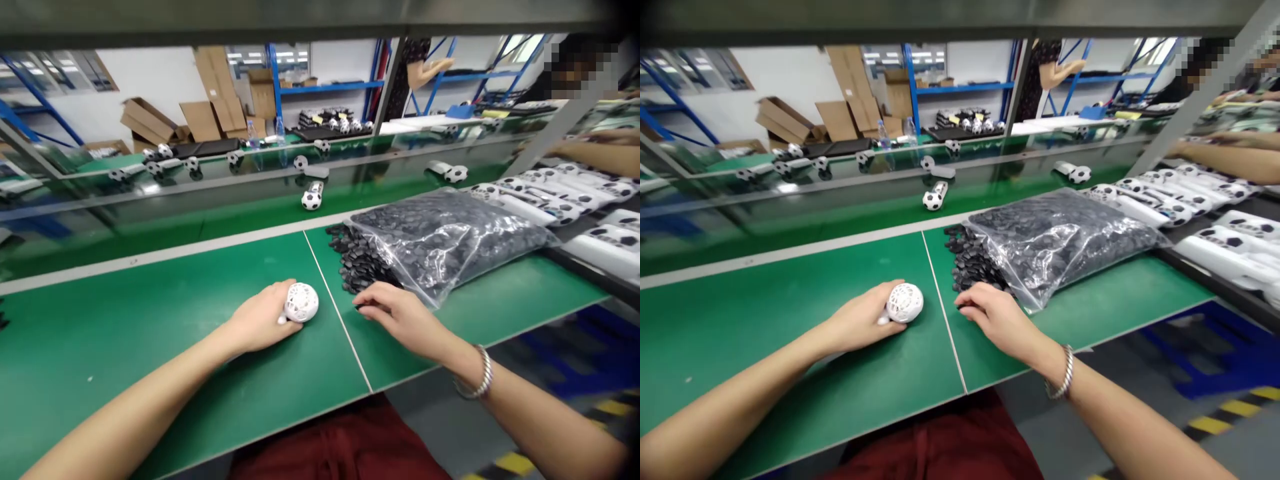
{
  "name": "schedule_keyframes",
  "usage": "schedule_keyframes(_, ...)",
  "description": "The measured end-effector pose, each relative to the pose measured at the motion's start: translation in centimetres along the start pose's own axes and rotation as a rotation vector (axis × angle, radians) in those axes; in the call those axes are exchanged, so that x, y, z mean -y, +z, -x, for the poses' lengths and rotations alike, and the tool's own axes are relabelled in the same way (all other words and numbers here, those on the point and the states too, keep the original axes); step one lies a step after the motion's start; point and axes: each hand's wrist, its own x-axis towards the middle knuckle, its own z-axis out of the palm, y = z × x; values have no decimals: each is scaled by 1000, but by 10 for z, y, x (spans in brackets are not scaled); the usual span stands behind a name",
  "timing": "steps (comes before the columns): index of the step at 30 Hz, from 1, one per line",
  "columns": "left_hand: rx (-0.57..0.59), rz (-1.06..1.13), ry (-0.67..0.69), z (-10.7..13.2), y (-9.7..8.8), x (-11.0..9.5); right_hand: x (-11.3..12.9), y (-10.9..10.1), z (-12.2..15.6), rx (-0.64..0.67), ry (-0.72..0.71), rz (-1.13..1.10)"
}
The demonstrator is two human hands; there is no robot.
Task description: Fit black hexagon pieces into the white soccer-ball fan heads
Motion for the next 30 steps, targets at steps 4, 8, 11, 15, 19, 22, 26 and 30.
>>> schedule_keyframes(4,3,13,6,-3,6,-18,9,12,0,-17,49,-162)
schedule_keyframes(8,14,22,17,-1,7,-24,15,21,1,-46,14,-229)
schedule_keyframes(11,26,24,15,2,8,-26,19,23,2,-44,-94,-123)
schedule_keyframes(15,44,29,-1,6,8,-28,23,26,5,-96,-118,-95)
schedule_keyframes(19,22,70,34,9,7,-28,29,32,8,-153,-113,-121)
schedule_keyframes(22,2,87,66,9,8,-26,34,40,8,-158,-122,-166)
schedule_keyframes(26,-18,90,77,8,9,-25,37,50,5,-146,-121,-164)
schedule_keyframes(30,-50,103,96,6,10,-24,36,55,2,-203,-125,-110)
